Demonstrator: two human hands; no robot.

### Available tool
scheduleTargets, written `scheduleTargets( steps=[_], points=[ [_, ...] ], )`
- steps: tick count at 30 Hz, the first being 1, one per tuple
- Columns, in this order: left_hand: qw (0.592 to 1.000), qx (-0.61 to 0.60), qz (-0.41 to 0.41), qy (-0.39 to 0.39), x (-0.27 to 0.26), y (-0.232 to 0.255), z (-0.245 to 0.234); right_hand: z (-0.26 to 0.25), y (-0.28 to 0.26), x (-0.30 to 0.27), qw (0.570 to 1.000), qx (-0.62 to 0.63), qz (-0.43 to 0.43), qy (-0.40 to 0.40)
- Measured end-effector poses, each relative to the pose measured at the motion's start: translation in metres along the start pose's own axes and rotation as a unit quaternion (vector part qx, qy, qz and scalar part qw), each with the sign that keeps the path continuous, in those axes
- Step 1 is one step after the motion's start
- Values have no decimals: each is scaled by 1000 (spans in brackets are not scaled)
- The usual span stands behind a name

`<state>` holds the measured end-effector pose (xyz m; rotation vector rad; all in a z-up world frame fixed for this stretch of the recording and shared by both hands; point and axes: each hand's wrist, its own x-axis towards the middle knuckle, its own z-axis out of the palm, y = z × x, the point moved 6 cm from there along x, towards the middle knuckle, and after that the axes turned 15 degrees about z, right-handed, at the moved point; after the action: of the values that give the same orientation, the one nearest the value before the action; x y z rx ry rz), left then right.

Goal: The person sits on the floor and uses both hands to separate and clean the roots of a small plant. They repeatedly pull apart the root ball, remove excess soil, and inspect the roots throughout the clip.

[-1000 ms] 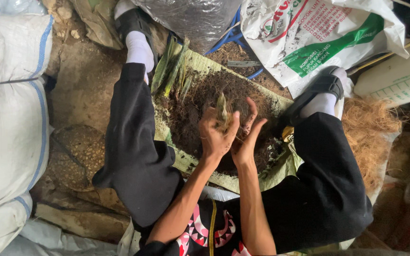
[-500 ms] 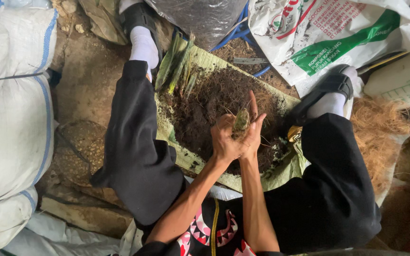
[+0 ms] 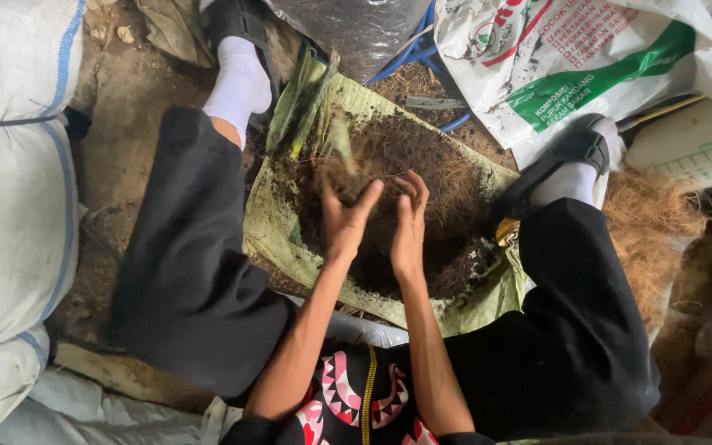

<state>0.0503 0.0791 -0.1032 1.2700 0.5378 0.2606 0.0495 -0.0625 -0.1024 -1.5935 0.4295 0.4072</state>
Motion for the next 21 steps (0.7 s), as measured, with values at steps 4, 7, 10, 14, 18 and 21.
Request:
scheduleTargets(
  steps=[4, 7, 10, 14, 18, 21],
  points=[
    [996, 60, -33, 61, 16, -11, -31, -2, 12, 25, 958, -275, -21, 73],
    [988, 12, -116, 101, 16, -15, -43, 7, 22, 29, 907, -402, -49, 116],
    [971, -27, -201, 125, 8, -13, -48, 16, 46, 35, 848, -513, -27, 128],
    [975, -66, -183, 110, 8, 3, -38, 19, 95, 40, 782, -612, -15, 119],
    [983, -113, -131, 60, 6, 17, -28, 15, 128, 42, 769, -634, -26, 84],
    [993, -20, -112, 38, 3, 16, -27, 1, 129, 38, 810, -583, 4, 66]
  ],
)
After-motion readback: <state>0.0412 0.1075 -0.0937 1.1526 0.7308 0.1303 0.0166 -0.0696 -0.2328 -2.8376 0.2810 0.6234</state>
